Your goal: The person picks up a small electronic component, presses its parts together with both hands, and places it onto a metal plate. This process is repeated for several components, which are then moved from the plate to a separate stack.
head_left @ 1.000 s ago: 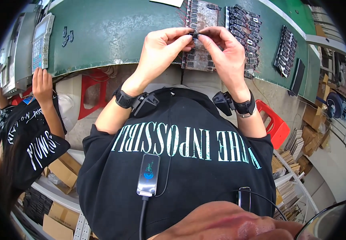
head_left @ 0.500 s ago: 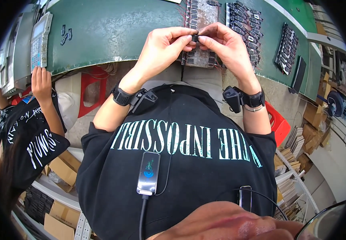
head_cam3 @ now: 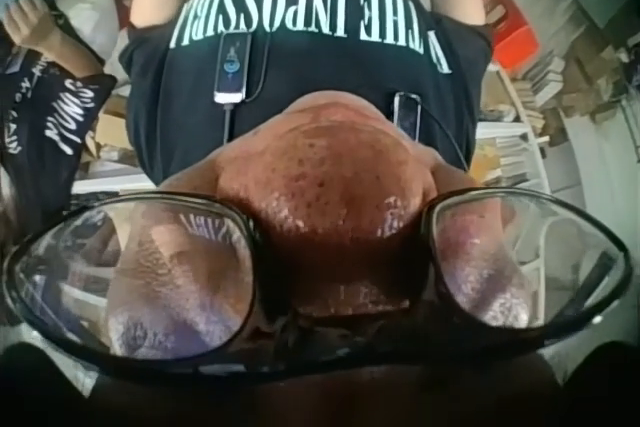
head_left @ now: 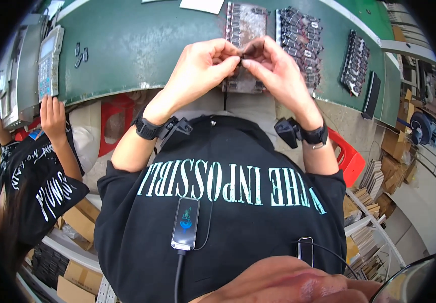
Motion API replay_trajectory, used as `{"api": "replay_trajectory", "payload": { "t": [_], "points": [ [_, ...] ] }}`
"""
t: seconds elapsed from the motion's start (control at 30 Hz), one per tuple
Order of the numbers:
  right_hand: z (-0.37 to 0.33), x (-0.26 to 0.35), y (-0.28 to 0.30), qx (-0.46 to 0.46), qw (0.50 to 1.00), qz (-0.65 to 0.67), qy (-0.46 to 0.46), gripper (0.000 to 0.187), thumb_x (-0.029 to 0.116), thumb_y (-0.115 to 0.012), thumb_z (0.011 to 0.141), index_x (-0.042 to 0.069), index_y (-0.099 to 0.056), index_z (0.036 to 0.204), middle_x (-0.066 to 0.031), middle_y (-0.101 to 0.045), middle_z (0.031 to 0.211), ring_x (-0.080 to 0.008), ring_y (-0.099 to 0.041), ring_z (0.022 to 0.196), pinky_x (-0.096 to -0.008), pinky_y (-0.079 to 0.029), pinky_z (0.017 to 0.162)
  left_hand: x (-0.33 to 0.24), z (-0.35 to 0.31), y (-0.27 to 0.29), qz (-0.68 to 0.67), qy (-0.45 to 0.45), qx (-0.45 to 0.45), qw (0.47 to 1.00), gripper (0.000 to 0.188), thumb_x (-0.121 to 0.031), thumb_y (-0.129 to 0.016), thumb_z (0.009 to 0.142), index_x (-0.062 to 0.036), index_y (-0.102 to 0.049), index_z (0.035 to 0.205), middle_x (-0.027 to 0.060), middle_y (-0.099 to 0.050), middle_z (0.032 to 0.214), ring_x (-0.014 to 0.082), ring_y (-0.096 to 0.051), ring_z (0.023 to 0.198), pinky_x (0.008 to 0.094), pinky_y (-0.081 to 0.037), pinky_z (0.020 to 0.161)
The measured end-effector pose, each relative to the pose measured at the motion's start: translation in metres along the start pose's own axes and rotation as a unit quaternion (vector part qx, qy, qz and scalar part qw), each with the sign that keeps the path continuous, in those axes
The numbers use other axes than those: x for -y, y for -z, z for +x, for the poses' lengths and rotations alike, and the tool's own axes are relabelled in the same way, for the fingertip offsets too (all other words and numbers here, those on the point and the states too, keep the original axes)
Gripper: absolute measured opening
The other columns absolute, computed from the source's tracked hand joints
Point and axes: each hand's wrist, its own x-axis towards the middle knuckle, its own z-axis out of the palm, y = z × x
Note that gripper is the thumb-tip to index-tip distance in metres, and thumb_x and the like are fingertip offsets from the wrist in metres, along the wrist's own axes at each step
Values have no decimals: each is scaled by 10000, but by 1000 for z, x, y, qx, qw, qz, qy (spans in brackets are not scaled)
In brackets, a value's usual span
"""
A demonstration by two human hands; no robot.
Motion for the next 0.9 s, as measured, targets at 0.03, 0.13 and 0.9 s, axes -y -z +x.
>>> {"api": "replay_trajectory", "payload": {
  "t": [0.03, 0.13, 0.9],
  "points": [
    [0, 3, 1, -1, 1000, -4, 10, 239, 52, -655, 926, 18, -595, 1155, -48, -644, 1008, -120, -632, 911, -267, -517, 803, -3, 6, 5, 4, -9, -4, 1000, 195, -89, -616, 977, 31, -657, 1125, 66, -714, 1003, 123, -695, 896, 251, -570, 789],
    [-10, 10, -1, -158, 946, -243, 148, 214, 61, -681, 883, 43, -661, 1096, -75, -653, 990, -214, -636, 926, -334, -502, 862, -6, 29, 23, -10, -50, -79, 996, 242, -185, -661, 912, -4, -692, 1070, 51, -735, 846, 85, -685, 765, 252, -544, 698],
    [-14, 1, 5, -58, 882, -428, 190, 175, 51, -714, 792, 30, -607, 928, -140, -605, 906, -348, -567, 924, -424, -442, 851, 8, 64, 118, 440, -149, -350, 814, 296, -299, -564, 924, -43, -709, 956, 143, -713, 929, 343, -673, 943, 454, -529, 864]
  ]
}}
